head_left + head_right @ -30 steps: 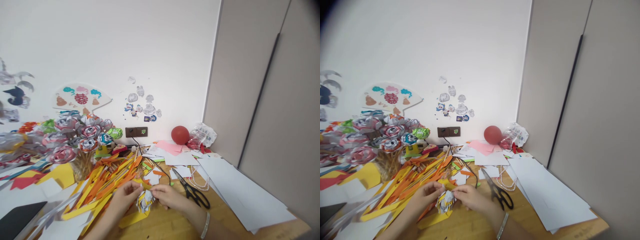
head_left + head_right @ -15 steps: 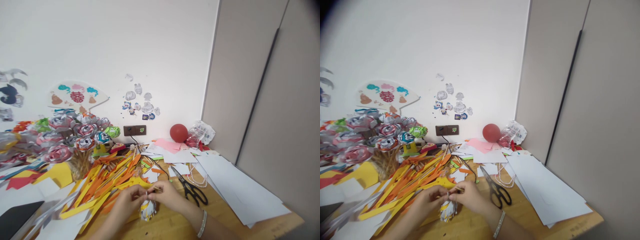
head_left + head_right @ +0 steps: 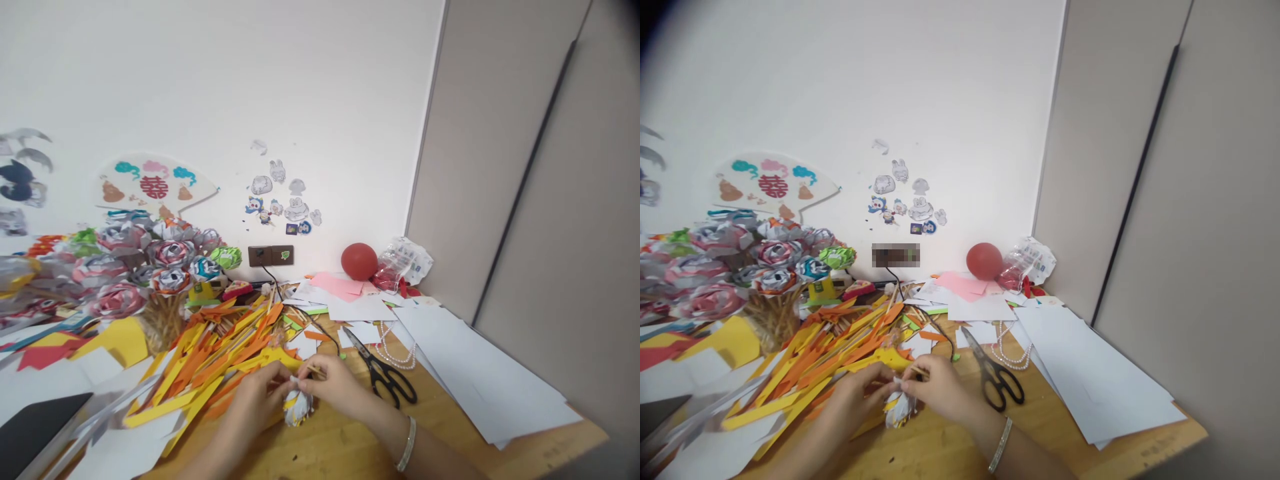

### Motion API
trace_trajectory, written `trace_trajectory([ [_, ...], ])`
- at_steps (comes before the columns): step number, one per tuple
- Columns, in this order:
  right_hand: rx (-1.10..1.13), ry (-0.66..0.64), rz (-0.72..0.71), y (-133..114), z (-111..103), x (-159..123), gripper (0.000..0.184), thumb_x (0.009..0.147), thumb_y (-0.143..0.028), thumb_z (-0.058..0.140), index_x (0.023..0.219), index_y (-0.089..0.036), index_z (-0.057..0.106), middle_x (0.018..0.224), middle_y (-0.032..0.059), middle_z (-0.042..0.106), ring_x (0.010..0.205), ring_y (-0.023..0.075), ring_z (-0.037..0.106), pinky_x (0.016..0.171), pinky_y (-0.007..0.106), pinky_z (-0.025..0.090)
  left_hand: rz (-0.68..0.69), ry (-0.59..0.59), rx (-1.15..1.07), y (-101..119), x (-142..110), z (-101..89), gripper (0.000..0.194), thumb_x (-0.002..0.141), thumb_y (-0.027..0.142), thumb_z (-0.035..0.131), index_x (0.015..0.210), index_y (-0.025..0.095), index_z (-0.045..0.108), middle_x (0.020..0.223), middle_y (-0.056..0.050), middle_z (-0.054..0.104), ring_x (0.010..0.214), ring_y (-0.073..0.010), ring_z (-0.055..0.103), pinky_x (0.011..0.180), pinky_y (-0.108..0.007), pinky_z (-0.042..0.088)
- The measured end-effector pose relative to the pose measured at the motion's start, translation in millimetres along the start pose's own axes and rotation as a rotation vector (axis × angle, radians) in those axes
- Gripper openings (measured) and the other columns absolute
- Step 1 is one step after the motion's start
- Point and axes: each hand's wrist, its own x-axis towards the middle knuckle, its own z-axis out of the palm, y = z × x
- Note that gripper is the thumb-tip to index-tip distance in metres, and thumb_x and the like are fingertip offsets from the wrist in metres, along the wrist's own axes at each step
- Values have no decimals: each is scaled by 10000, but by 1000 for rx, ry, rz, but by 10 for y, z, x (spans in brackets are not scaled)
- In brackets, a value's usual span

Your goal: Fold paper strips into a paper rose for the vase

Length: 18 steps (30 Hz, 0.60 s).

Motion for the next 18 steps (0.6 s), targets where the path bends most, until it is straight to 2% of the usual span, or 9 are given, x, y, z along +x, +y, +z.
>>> trace_trajectory([
  [6, 97, -73, 61, -42, -33, 12, 210, 673, -292, 716, 693, -149, 564, 606, -55, 511, 548, 77, 465, 504, 182, 361, -35, -86, -98, -72, 38, 0, 265, 642, 417, 644, 581, 181, 537, 559, 27, 544, 551, -139, 504, 537, -237, 414],
  [10, 128, -175, 192, -24, -63, 30, 226, 673, -304, 726, 697, -154, 558, 525, -77, 477, 433, 52, 391, 399, 165, 294, -81, -168, -143, -188, 69, 39, 349, 621, 496, 658, 599, 174, 523, 546, 45, 504, 520, -113, 459, 509, -221, 374],
  [14, 75, -192, 259, 106, -68, 54, 173, 659, -227, 729, 675, -148, 576, 508, -71, 501, 426, 56, 421, 382, 160, 308, -137, -239, -145, -271, 88, 77, 376, 583, 507, 691, 583, 165, 534, 509, 60, 489, 474, -91, 421, 479, -207, 327],
  [18, 23, -164, 255, 200, -72, 66, 134, 671, -195, 699, 678, -148, 574, 520, -70, 507, 426, 56, 430, 371, 155, 320, -154, -281, -141, -313, 92, 76, 357, 584, 488, 690, 627, 155, 569, 519, 60, 505, 481, -94, 440, 500, -215, 343],
])
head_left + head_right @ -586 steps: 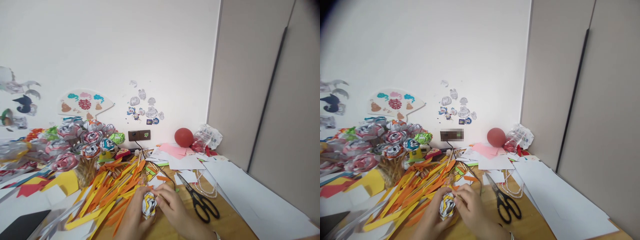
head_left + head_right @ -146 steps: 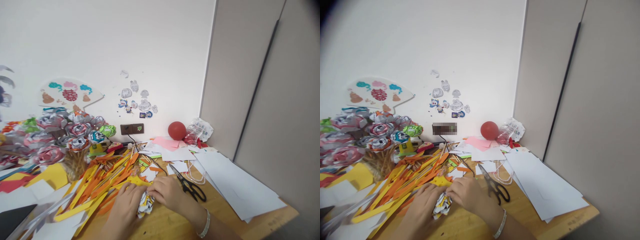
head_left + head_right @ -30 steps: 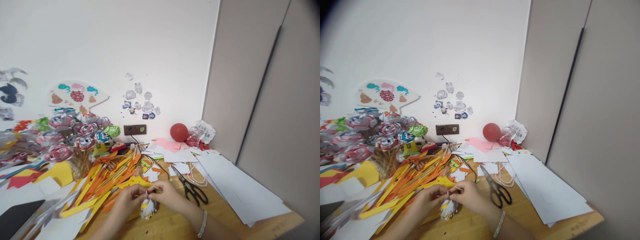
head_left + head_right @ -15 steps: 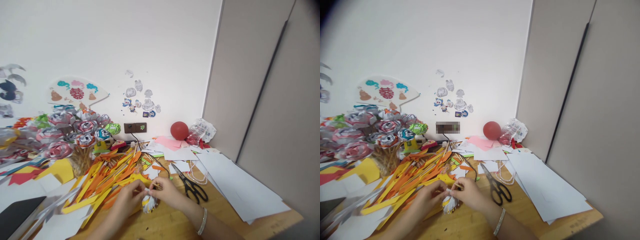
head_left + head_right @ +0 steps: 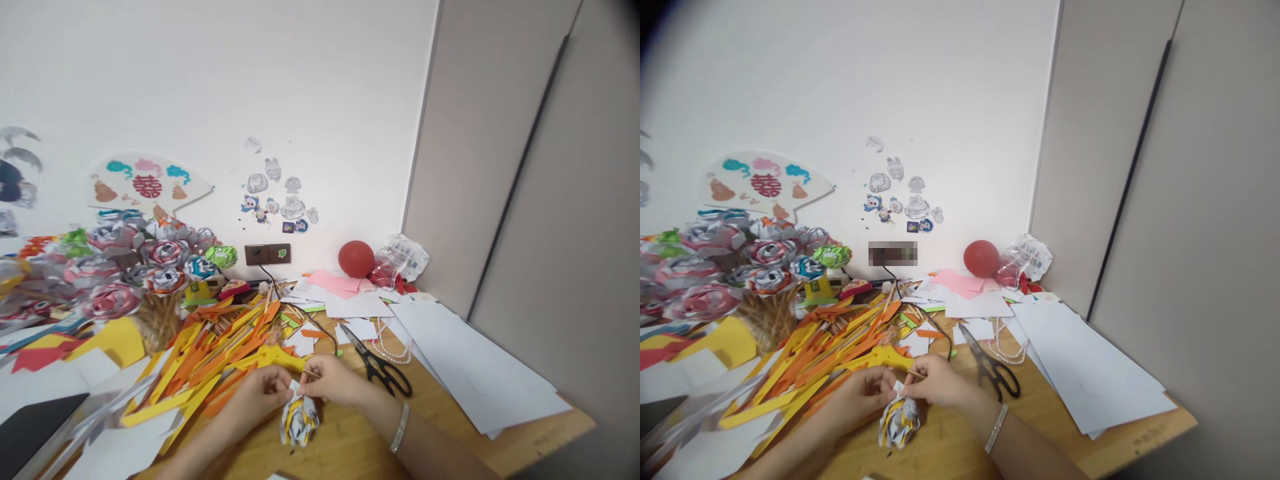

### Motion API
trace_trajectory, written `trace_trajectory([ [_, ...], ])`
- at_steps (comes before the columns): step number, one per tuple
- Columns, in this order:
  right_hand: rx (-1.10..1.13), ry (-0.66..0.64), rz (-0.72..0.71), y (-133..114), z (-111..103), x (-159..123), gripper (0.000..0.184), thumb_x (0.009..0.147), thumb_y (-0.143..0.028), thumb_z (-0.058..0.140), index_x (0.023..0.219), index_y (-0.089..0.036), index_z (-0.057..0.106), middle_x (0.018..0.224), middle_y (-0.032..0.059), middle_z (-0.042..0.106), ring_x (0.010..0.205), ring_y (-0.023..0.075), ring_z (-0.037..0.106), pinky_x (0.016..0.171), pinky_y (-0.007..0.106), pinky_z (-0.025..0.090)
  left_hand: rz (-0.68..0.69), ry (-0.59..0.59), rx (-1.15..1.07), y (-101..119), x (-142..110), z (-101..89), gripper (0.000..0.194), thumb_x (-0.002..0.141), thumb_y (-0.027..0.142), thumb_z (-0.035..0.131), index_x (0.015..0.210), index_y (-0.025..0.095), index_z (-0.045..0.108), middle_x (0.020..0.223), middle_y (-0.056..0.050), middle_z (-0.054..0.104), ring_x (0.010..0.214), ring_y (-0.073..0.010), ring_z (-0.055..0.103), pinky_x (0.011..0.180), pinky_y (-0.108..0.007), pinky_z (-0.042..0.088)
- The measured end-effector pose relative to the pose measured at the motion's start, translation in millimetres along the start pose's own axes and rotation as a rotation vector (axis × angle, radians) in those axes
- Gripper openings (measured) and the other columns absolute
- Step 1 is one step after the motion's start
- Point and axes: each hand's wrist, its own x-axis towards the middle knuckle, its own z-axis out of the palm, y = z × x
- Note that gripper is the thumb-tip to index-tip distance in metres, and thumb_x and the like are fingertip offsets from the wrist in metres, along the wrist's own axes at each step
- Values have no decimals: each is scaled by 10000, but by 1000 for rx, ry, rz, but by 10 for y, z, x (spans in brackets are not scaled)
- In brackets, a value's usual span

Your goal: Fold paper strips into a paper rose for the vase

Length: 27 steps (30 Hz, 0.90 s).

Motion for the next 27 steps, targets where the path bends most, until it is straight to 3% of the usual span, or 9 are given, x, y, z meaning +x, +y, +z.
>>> trace_trajectory([
  [11, -90, -44, -40, -51, -46, -26, 118, 653, -128, 690, 642, -140, 573, 534, -65, 516, 455, 57, 453, 401, 146, 340, 41, -15, 79, -2, -30, 6, 246, 650, 384, 628, 596, 173, 514, 548, 68, 484, 506, -97, 440, 505, -214, 353],
  [20, -159, -75, -81, -106, -55, -48, 102, 653, -134, 717, 701, -143, 628, 594, -61, 537, 521, 60, 450, 461, 154, 332, 88, 54, 172, 103, -85, 34, 201, 654, 301, 611, 522, 178, 522, 532, 32, 527, 533, -122, 454, 508, -222, 344],
  [27, -269, 34, -167, -127, -39, -81, 92, 644, -164, 705, 649, -140, 617, 597, -53, 544, 550, 74, 451, 474, 169, 311, 104, 110, 108, 129, -75, 86, 200, 679, 336, 614, 587, 163, 575, 577, -1, 581, 552, -140, 521, 540, -241, 408],
])
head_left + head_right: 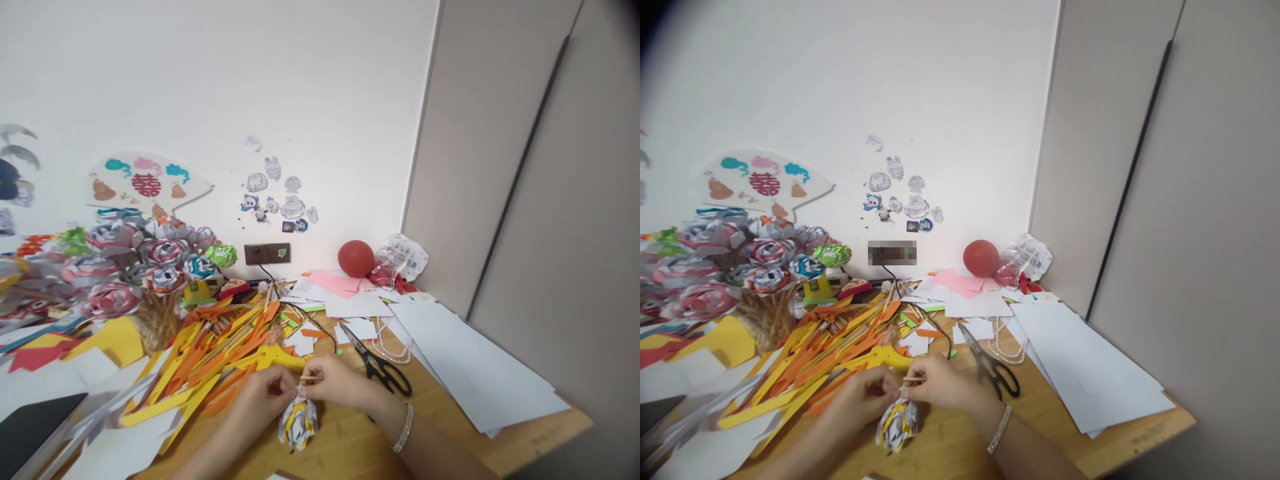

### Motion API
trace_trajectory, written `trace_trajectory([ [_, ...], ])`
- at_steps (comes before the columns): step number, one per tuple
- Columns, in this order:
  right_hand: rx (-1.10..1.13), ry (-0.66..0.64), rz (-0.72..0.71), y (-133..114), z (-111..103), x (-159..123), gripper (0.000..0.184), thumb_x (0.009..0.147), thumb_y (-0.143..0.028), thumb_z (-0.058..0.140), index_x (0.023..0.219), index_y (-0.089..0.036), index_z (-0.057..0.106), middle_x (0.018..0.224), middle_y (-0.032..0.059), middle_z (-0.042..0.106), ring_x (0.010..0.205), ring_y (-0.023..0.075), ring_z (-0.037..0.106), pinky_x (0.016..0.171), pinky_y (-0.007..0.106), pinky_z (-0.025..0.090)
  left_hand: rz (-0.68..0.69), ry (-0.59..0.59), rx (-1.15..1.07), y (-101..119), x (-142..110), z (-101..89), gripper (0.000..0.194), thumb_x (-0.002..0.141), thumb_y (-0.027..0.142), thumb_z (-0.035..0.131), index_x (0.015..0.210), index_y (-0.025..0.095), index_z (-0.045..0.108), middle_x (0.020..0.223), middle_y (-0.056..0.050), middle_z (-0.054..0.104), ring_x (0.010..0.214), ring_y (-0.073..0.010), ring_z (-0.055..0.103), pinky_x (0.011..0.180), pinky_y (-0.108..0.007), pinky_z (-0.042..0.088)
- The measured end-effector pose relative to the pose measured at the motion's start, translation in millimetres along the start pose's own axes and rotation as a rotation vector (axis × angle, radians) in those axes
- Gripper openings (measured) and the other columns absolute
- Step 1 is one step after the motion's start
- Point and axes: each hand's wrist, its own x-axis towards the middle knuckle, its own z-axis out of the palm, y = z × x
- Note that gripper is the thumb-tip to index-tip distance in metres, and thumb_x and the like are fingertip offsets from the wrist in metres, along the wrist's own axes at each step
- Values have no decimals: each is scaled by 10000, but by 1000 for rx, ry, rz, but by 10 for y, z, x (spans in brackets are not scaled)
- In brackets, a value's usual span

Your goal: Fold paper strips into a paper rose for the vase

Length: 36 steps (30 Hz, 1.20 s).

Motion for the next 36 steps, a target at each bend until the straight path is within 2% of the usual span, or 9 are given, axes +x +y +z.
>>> trace_trajectory([
  [5, 127, 157, -18, -34, 22, 9, 114, 653, -142, 640, 604, -152, 538, 559, -57, 506, 537, 75, 450, 470, 166, 316, 11, -15, -77, 1, 25, -111, 322, 736, 452, 571, 807, 144, 635, 678, -37, 635, 651, -176, 599, 612, -270, 475],
  [8, 338, 195, 39, -47, 18, 43, 189, 658, -252, 661, 638, -175, 489, 503, -84, 453, 419, 58, 388, 401, 171, 283, 74, -48, -116, -47, -17, -156, 475, 727, 488, 597, 1079, 169, 594, 972, -99, 675, 934, -240, 623, 804, -329, 491],
  [10, 452, 198, 78, -54, 13, 62, 264, 647, -363, 678, 681, -182, 489, 490, -92, 452, 364, 51, 363, 365, 175, 258, 151, -96, -92, -87, -63, -134, 696, 624, 424, 723, 1244, 204, 492, 1287, -123, 553, 1195, -290, 489, 994, -385, 387],
  [12, 503, 209, 108, -66, 9, 68, 328, 616, -428, 694, 700, -180, 496, 491, -91, 465, 350, 48, 370, 356, 175, 256, 162, -67, 20, -105, -103, -77, 888, 533, 321, 793, 1325, 227, 401, 1382, -126, 470, 1270, -321, 407, 1047, -440, 324],
  [14, 496, 197, 139, -86, 5, 60, 338, 602, -433, 701, 687, -177, 497, 473, -93, 455, 346, 45, 365, 356, 173, 250, 99, 14, 173, -88, -126, -13, 844, 586, 218, 732, 1347, 224, 367, 1388, -121, 465, 1292, -317, 380, 1075, -484, 261],
  [18, 344, 116, 129, -137, -13, 28, 189, 680, -300, 641, 638, -171, 509, 446, -92, 425, 357, 47, 344, 371, 175, 241, 126, 50, 302, 2, -133, 49, 648, 682, 260, 612, 1288, 150, 412, 1305, -161, 541, 1182, -294, 511, 998, -429, 391],
  [25, 103, 233, 32, -156, -26, 17, 151, 640, -71, 619, 546, -162, 542, 533, -61, 482, 559, 95, 449, 516, 190, 324, 196, 45, 408, -8, -136, 58, 461, 679, 232, 586, 1138, 202, 542, 1100, -106, 677, 1019, -287, 613, 920, -421, 452],
  [30, 117, 184, -109, -210, -43, -53, 140, 741, -130, 579, 743, -185, 707, 741, 2, 658, 750, 162, 589, 695, 248, 446, 233, 125, 346, -116, -103, 39, 462, 679, 206, 582, 1137, 189, 528, 1113, -109, 668, 1012, -270, 618, 885, -371, 483],
  [36, 95, 226, -257, -269, 19, -107, 316, 737, -76, 546, 969, -209, 712, 911, 44, 652, 874, 177, 607, 775, 275, 473, 252, 184, 295, -84, -103, -3, 447, 704, 192, 560, 1145, 191, 485, 1143, -112, 643, 1007, -253, 614, 874, -361, 485],
])
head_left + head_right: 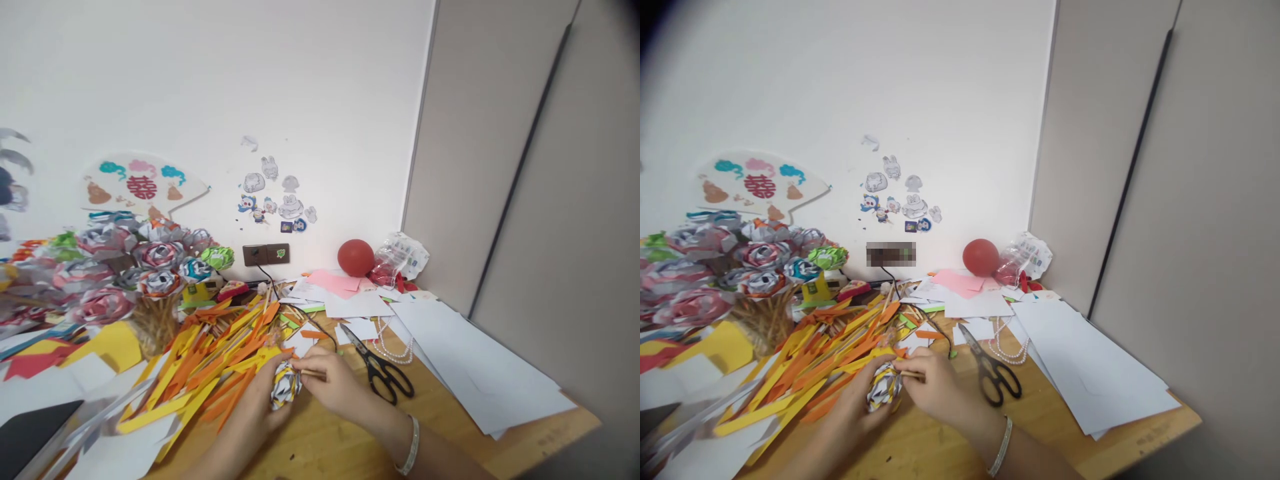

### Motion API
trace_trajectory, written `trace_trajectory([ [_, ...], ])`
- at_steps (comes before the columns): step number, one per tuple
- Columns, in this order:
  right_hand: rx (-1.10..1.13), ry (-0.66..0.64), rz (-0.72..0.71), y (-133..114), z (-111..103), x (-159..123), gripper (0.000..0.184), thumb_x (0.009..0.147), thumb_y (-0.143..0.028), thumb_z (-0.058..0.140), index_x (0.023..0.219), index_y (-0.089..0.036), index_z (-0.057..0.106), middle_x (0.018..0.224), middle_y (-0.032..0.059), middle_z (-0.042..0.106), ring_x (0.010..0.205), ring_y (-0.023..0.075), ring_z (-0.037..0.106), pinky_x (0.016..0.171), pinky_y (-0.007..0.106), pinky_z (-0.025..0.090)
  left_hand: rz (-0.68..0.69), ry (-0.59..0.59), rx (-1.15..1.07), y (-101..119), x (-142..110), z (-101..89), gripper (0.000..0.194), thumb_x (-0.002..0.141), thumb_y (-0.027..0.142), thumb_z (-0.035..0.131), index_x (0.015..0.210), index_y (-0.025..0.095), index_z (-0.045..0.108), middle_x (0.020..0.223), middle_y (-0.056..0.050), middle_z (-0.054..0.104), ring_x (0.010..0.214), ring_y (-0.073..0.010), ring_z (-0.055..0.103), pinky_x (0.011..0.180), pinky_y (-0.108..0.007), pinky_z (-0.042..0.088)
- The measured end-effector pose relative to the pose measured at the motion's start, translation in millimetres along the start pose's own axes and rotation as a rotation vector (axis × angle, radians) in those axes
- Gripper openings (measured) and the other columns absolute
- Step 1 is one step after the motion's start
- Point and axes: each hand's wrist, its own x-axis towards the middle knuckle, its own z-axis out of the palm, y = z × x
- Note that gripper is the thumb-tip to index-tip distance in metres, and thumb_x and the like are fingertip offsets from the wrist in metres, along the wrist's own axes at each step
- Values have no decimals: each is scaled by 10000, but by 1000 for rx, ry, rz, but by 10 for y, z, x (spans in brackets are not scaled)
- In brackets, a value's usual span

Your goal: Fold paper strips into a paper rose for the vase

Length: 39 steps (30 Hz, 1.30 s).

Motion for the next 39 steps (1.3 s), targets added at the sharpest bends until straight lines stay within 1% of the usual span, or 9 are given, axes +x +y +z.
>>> trace_trajectory([
  [4, 154, 66, 93, 24, 30, 12, 216, 758, -162, 585, 941, -183, 699, 933, 52, 675, 892, 196, 619, 808, 306, 481, -24, -26, -2, 99, 17, -42, 336, 750, 227, 536, 1080, 204, 475, 1014, -83, 664, 885, -228, 637, 784, -341, 510],
  [8, 132, 113, 33, -6, 46, 11, 158, 716, -139, 608, 837, -174, 704, 868, 48, 681, 865, 195, 624, 798, 300, 482, -43, -33, 0, 109, 14, -58, 292, 751, 243, 540, 1029, 201, 461, 930, -70, 654, 815, -221, 634, 733, -340, 514],
  [14, 157, 113, 33, 23, -1, 50, 130, 723, -271, 677, 802, -175, 714, 844, 51, 674, 848, 190, 621, 797, 301, 476, -87, -24, -63, 65, 8, -24, 620, 592, 152, 659, 1168, 211, 437, 1195, -112, 602, 1096, -287, 564, 923, -407, 453],
  [21, 149, 55, -57, -42, -44, 45, 295, 768, -467, 636, 766, -183, 716, 799, 45, 641, 799, 180, 597, 734, 277, 469, -48, 57, -25, 116, 45, -69, 396, 648, 265, 632, 1025, 213, 523, 985, -97, 688, 902, -283, 642, 806, -412, 515],
  [24, 78, 21, -53, -95, -74, 12, 351, 878, -452, 491, 798, -185, 705, 794, 37, 622, 787, 167, 583, 725, 264, 448, -8, 79, -5, 119, 36, -93, 362, 662, 250, 616, 1012, 205, 536, 959, -98, 690, 873, -274, 645, 778, -387, 522],
  [27, 43, 45, -30, -98, -100, -3, 320, 951, -353, 360, 947, -206, 644, 924, 30, 631, 908, 161, 570, 825, 266, 415, 23, 65, 22, 131, 15, -80, 333, 701, 235, 590, 1028, 207, 533, 958, -80, 685, 861, -254, 643, 763, -353, 521],
  [31, -134, 108, -43, -52, -80, 1, 108, 904, -234, 453, 925, -204, 554, 895, 19, 595, 846, 156, 552, 756, 257, 418, 38, 37, 25, 167, -13, -40, 310, 745, 228, 566, 1052, 224, 521, 966, -51, 680, 850, -230, 641, 742, -310, 515],
  [34, -262, 91, -121, -34, -50, 0, 91, 896, -217, 468, 856, -197, 548, 851, 22, 573, 818, 163, 534, 731, 264, 405, 33, 35, 21, 164, -24, -25, 330, 742, 216, 575, 1066, 226, 514, 988, -47, 675, 873, -228, 637, 756, -299, 511],
  [39, -243, 147, -225, -37, -32, -8, 73, 882, -251, 518, 852, -190, 545, 873, 25, 546, 855, 162, 527, 763, 265, 407, 89, 18, 47, 90, -35, -2, 352, 758, 193, 564, 1101, 226, 494, 1023, -49, 661, 909, -216, 630, 781, -283, 505],
])
